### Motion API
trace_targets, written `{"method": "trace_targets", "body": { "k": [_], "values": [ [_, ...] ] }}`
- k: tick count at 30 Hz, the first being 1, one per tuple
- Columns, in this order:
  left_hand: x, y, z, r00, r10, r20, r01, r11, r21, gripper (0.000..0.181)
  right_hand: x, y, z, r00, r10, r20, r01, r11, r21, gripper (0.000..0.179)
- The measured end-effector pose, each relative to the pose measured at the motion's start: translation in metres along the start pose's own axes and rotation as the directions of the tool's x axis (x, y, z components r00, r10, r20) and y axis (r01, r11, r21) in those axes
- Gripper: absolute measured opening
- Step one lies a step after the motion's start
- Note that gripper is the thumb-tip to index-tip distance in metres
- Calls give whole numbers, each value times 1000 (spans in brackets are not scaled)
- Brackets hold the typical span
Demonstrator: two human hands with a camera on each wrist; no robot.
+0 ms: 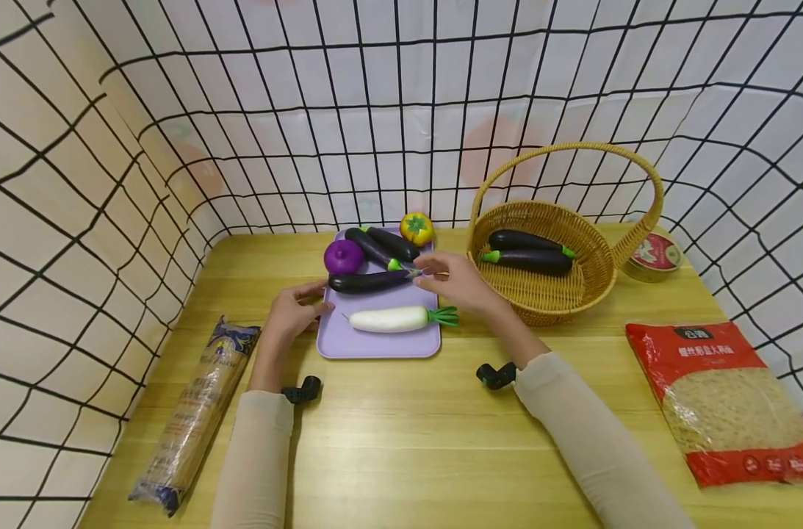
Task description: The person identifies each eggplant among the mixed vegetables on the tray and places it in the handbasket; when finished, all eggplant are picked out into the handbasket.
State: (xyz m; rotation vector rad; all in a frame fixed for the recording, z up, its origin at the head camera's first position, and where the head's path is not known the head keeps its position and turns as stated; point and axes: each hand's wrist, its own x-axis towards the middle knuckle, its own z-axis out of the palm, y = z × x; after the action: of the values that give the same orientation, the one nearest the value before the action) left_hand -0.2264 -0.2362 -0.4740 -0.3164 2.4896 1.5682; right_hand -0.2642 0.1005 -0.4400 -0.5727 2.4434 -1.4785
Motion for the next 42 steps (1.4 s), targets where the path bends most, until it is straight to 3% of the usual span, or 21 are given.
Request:
{"method": "trace_targets", "body": {
  "k": [9, 24, 42],
  "values": [
    [1, -1, -2, 1000, 11, -5, -11, 1000, 6, 58, 15, 4, 13, 1000, 21, -4, -22, 998, -53, 49],
    [1, -1, -2, 1000, 12, 4, -12, 1000, 17, 58, 31, 6, 24, 999, -21, 41, 28, 983, -179, 48],
    [1, -3, -2, 1000, 4, -3, -4, 1000, 9, 58, 42, -1, 43, 988, -36, 150, 91, 921, -378, 46]
  ]
}}
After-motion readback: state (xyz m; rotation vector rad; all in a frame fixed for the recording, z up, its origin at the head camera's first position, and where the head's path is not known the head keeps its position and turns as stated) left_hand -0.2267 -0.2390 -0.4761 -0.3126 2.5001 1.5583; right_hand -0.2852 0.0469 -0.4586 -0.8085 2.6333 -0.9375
